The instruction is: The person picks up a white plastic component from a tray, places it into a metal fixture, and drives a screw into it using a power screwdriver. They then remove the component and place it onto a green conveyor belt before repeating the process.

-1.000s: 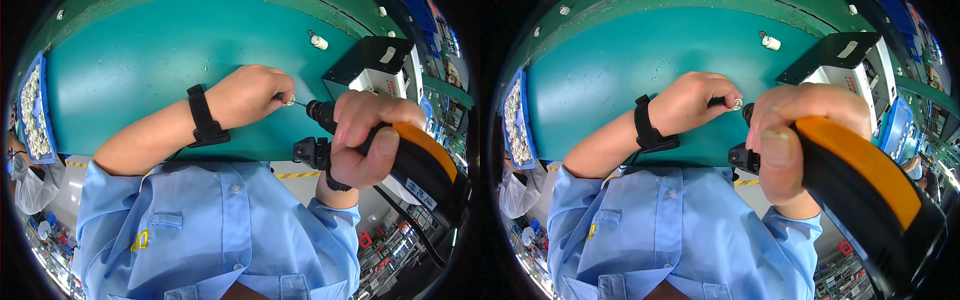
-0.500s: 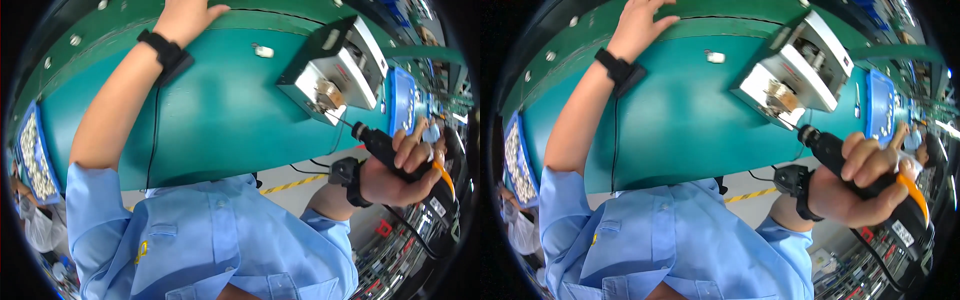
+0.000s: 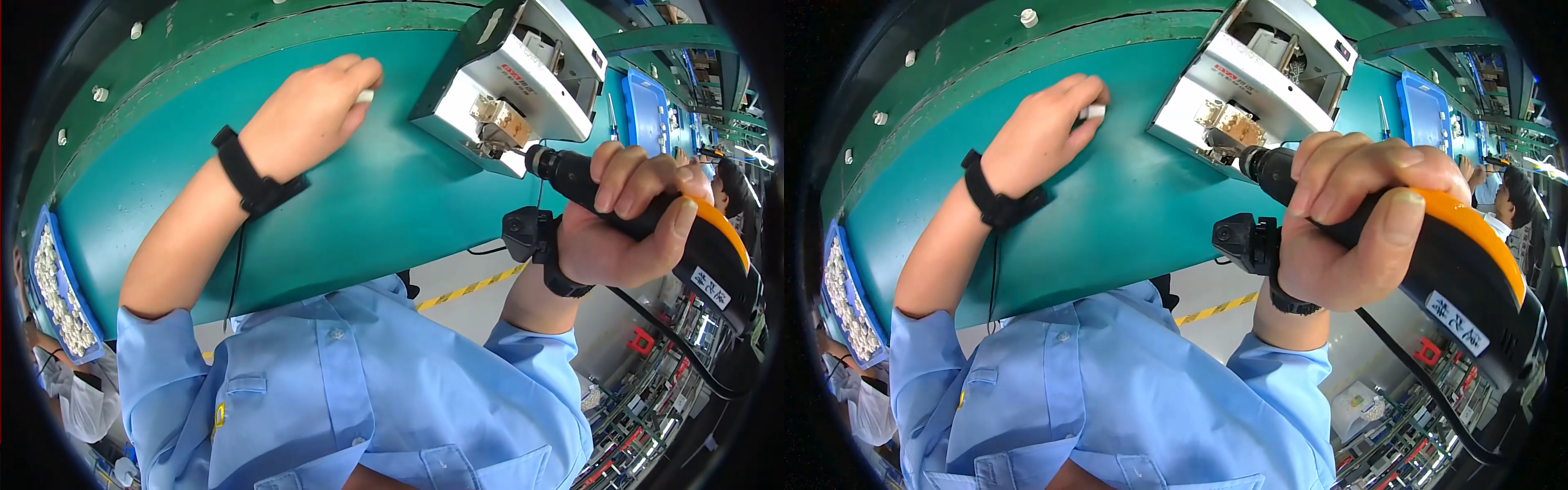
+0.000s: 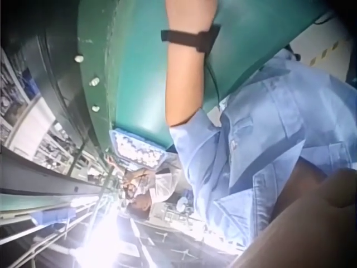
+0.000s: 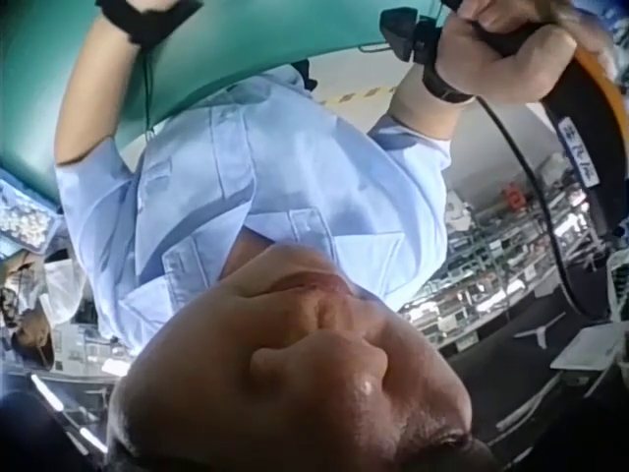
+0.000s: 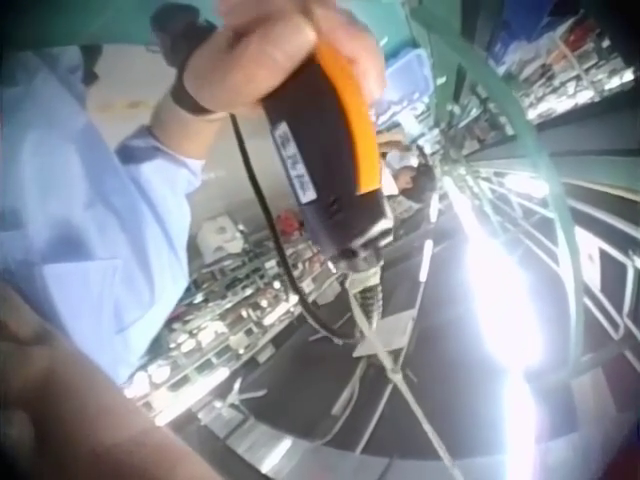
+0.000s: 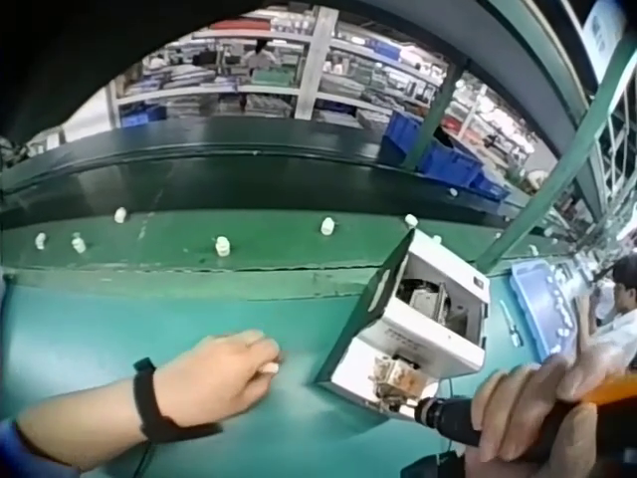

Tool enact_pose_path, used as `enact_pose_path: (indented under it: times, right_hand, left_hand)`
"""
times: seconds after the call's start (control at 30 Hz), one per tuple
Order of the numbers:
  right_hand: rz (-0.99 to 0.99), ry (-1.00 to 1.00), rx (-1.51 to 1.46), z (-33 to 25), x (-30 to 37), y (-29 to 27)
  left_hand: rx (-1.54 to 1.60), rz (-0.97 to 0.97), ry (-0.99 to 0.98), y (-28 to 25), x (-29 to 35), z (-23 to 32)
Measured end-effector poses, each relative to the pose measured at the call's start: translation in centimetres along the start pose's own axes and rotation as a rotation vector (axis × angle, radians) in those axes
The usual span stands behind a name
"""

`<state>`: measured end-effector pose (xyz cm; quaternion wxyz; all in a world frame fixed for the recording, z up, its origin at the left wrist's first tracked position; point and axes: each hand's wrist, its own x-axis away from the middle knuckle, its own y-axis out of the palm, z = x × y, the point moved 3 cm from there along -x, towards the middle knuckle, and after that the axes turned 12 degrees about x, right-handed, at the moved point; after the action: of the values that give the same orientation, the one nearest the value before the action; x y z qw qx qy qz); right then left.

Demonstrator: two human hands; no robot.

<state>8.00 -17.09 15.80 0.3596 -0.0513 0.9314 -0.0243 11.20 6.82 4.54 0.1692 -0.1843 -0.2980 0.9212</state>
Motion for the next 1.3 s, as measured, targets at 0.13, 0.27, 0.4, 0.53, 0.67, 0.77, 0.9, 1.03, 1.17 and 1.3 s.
enact_pose_path:
  times: [0.13, 0.27, 0.4, 0.53, 0.67, 0.77, 0.9, 1.03, 1.17, 1.3]
  right_hand:
    - [-0.388, -0.045, -0.074, -0.4, -1.8, 0.6]
    - [-0.716, 0.043, -0.239, 1.8, -4.0, 0.5]
    - [-0.068, 0.476, -0.148, 4.8, -6.2, -1.1]
    - [0.159, 0.589, -0.238, 4.5, -4.9, -0.9]
    - [0.085, 0.528, -0.327, 2.2, -1.7, 2.6]
    - [-0.207, 0.255, -0.378, 0.9, 0.0, 5.9]
    - [-0.234, 0.134, -0.264, 1.3, 0.8, 8.3]
    - [-0.229, 0.188, -0.097, 1.3, 1.0, 9.2]
    - [-0.251, 0.215, -0.106, 1.7, 1.3, 10.1]
    - [-0.362, 0.165, -0.102, 2.1, 1.1, 10.5]
  left_hand:
    - [-0.007, -0.053, 0.025, 0.0, 2.6, 1.2]
    - [0.081, -0.102, -0.104, 0.4, 4.3, 1.3]
    - [0.202, -0.091, -0.21, 1.0, 4.9, 0.9]
    - [0.393, 0.021, -0.197, 2.1, 6.2, 0.0]
    - [0.512, 0.009, -0.25, 3.1, 6.6, 0.2]
    - [0.584, 0.059, -0.272, 3.4, 6.6, 0.2]
    - [0.563, 0.077, -0.24, 3.3, 6.9, 0.0]
    - [0.534, 0.07, -0.228, 3.5, 7.0, -0.1]
    - [0.539, 0.082, -0.229, 3.4, 7.1, -0.1]
    - [0.569, 0.075, -0.244, 3.3, 6.9, 0.1]
